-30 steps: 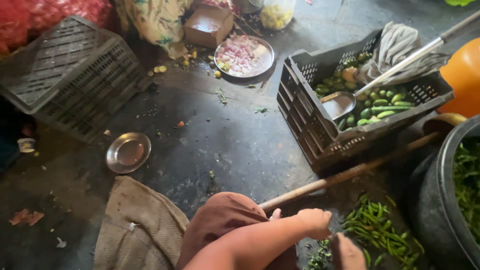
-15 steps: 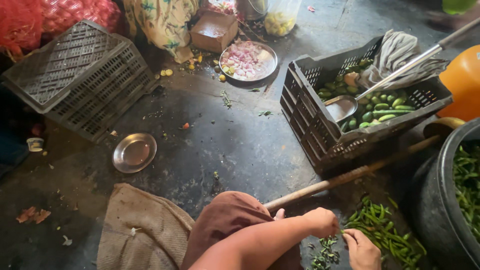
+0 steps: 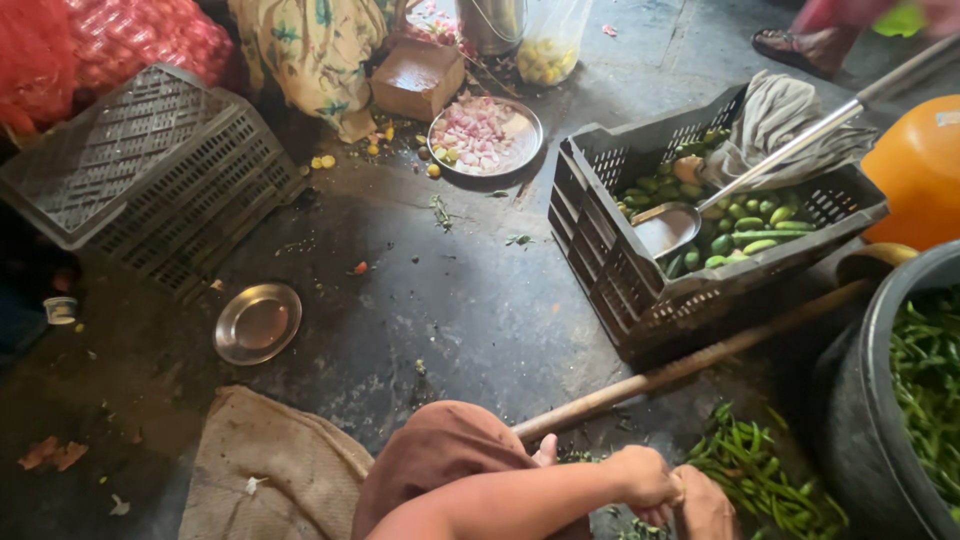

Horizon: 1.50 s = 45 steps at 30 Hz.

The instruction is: The person sits on the floor and removes the stems from green chilies by hand. They pick up each chili, pull off the stem, and place the de-stemmed chili into a nearby bucket while discarding the stems onto the floor.

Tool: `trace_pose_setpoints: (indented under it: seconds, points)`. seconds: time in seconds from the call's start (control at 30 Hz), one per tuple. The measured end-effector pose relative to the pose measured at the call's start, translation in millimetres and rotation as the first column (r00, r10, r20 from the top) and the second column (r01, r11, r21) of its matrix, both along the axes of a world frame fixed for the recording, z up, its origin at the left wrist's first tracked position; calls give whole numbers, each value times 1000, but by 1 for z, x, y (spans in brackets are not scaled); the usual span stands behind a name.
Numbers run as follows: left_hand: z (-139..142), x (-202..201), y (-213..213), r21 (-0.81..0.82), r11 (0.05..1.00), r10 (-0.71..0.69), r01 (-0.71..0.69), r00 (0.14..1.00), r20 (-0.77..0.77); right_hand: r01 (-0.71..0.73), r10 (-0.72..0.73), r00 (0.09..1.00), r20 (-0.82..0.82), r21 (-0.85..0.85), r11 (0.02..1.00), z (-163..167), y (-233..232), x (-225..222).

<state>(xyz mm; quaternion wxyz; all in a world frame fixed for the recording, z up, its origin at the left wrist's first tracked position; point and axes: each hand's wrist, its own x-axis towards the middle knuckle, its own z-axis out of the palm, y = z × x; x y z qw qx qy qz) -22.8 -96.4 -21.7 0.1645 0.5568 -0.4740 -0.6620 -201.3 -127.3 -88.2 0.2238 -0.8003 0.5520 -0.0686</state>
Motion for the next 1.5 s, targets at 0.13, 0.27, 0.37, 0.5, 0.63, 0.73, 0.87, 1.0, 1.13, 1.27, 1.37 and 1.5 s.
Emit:
trace_pose_setpoints:
  seconds: [0.13,0.27,0.37,0.5,0.63,0.73,0.87,1.0,1.13,1.27,1.37,1.5]
  points:
    - [-10,5,-10,-9,992,107,-129,862,-496,-247,177,966,-186,-491,835,-3,-11,-12]
    - [-10,16,-15,56,983,169,-174,751,-638,-202,112,948,-300,-290,935,-4,-11,-22]
    - [-7,20,-13,58,980,188,-192,780,-597,-173,129,920,-369,-88,981,-1,-5,-23]
    - [-6,28,-13,-725,667,-33,170,979,199,-258,216,888,-406,-51,965,7,2,-16]
    - [-5,31,-10,-572,484,-12,662,659,752,-417,268,800,-537,-175,892,20,0,-21]
    - [-6,25,3,-505,859,203,-81,960,191,62,-30,987,157,-202,977,45,11,-42]
    - [7,20,14,-374,916,180,-144,982,63,344,-379,816,436,161,925,74,24,-43]
    - [13,15,17,-380,921,79,-83,997,-24,209,-605,475,639,586,783,76,29,-23]
    - [2,14,18,-397,918,-3,14,1000,27,158,-630,435,644,634,757,53,32,-12]
    - [-12,16,19,-576,763,-72,292,925,373,-212,-661,401,635,766,607,32,29,-21]
    - [-20,17,17,-535,813,11,229,913,408,35,-589,728,351,839,543,25,23,-27]
    - [-28,21,11,-472,881,161,30,919,360,72,-76,989,130,41,997,16,26,-23]
